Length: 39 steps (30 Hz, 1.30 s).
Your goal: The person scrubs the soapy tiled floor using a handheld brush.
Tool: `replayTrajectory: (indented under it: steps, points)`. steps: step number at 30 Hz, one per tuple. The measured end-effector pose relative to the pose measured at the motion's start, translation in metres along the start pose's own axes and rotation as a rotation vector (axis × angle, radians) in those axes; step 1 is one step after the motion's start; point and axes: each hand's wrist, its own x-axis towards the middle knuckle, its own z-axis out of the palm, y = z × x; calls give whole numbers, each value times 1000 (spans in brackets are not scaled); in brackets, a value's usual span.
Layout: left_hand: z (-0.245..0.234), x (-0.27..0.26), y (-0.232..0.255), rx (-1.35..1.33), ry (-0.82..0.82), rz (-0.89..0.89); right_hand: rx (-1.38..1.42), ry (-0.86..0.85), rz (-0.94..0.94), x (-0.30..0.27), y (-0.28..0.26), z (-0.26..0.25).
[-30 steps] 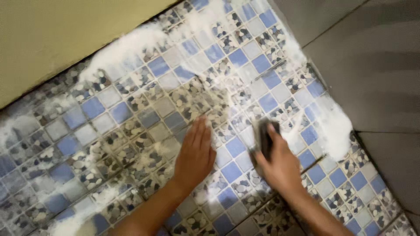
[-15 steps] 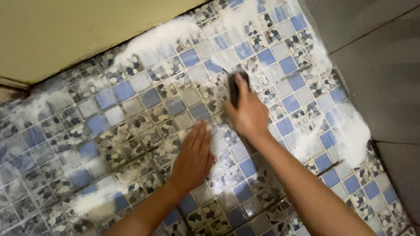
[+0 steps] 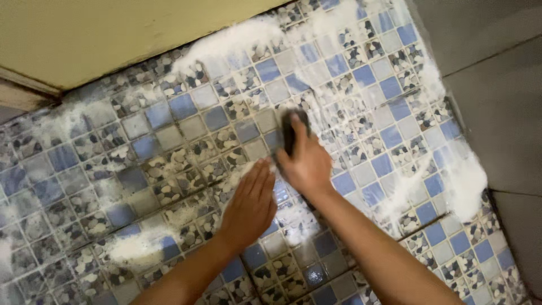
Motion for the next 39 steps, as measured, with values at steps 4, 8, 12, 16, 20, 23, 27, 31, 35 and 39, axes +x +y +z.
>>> replayTrajectory:
  steps: [4, 8, 12, 16, 20, 23, 27, 31, 35, 39]
  points:
    - [-3, -6, -5, 2, 16, -16, -91, 86, -47, 10, -17, -4]
    - [-9, -10, -8, 23, 16, -20, 48, -32, 62, -82, 65, 4]
    - [-16, -21, -11, 4, 16, 20, -183, -169, 193, -148, 111, 18]
    - [-20, -21, -10, -7, 12, 35, -87, 25, -39, -103, 75, 28]
    - [-19, -23, -11, -21, 3, 13, -149, 156, -202, -5, -7, 14]
    - [-15, -27, -12, 23, 50, 38, -167, 36, -109, 0, -26, 8]
    - [-16, -35, -18, 106, 43, 30, -174, -27, -177, -82, 44, 30]
    - [-16, -45, -21, 50, 53, 33, -388, 29, -275, -188, 114, 43]
    - [-19, -46, -19, 96, 42, 31, -324, -235, -108, -126, 74, 44]
    - [-19, -44, -19, 75, 65, 13, -194, 69, -236, -21, -22, 31]
